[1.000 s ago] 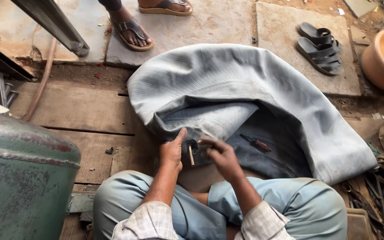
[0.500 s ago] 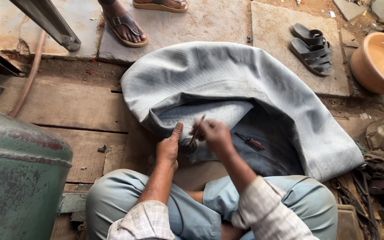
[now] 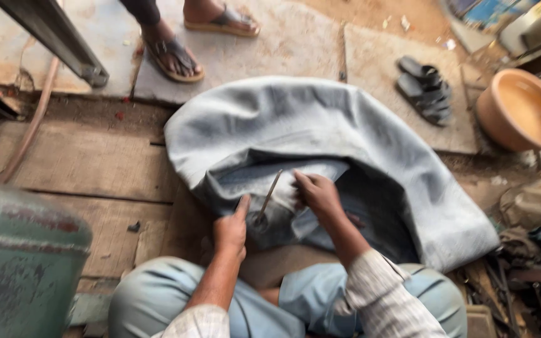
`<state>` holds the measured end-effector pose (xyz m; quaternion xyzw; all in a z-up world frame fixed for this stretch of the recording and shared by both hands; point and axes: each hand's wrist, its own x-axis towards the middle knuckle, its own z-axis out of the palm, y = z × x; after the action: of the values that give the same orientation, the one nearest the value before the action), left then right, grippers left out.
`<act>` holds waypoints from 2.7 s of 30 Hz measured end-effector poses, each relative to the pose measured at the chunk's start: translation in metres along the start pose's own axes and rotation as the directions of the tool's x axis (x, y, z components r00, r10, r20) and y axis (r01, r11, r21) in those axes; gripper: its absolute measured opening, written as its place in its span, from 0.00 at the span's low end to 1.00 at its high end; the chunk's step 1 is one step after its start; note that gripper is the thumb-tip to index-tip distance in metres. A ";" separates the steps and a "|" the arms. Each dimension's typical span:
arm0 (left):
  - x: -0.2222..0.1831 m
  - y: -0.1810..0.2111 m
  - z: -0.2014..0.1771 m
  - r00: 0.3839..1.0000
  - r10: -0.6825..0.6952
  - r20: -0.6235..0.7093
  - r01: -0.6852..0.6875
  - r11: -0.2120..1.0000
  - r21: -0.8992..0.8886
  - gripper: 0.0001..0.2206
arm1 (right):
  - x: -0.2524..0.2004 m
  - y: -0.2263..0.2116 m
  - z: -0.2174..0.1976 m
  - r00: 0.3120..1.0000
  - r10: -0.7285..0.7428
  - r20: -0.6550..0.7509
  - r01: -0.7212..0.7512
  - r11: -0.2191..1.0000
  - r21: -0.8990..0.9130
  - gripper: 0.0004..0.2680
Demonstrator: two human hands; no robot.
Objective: The person sits on the ground repairing a rubber inner tube. They scrape and clean the puncture area with a small hand tool, apply a patch to the tube, press it in place, and then use a large metal clamp tool to squeeze and secure the patch.
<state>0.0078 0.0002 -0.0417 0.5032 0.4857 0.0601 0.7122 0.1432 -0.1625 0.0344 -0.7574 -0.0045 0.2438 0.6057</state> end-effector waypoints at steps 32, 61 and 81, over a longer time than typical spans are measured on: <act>0.012 0.014 0.009 1.000 0.017 -0.017 -0.019 0.995 -0.095 0.31 | -0.091 0.106 -0.355 0.980 0.115 -0.162 -0.136 0.983 -0.127 0.21; 0.025 0.001 -0.005 0.993 0.108 -0.057 -0.113 0.989 -0.095 0.40 | -0.244 0.154 -0.393 0.656 0.038 -0.754 0.193 0.957 0.217 0.31; -0.081 0.059 0.030 0.993 -0.119 -0.023 0.120 0.939 0.323 0.34 | -0.274 0.119 -0.386 0.666 0.053 -0.744 0.467 0.747 0.472 0.20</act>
<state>0.0123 -0.0373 0.0561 0.5829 0.5196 -0.0632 0.6215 0.0122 -0.6307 0.0812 -0.5357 0.2214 -0.1604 0.7989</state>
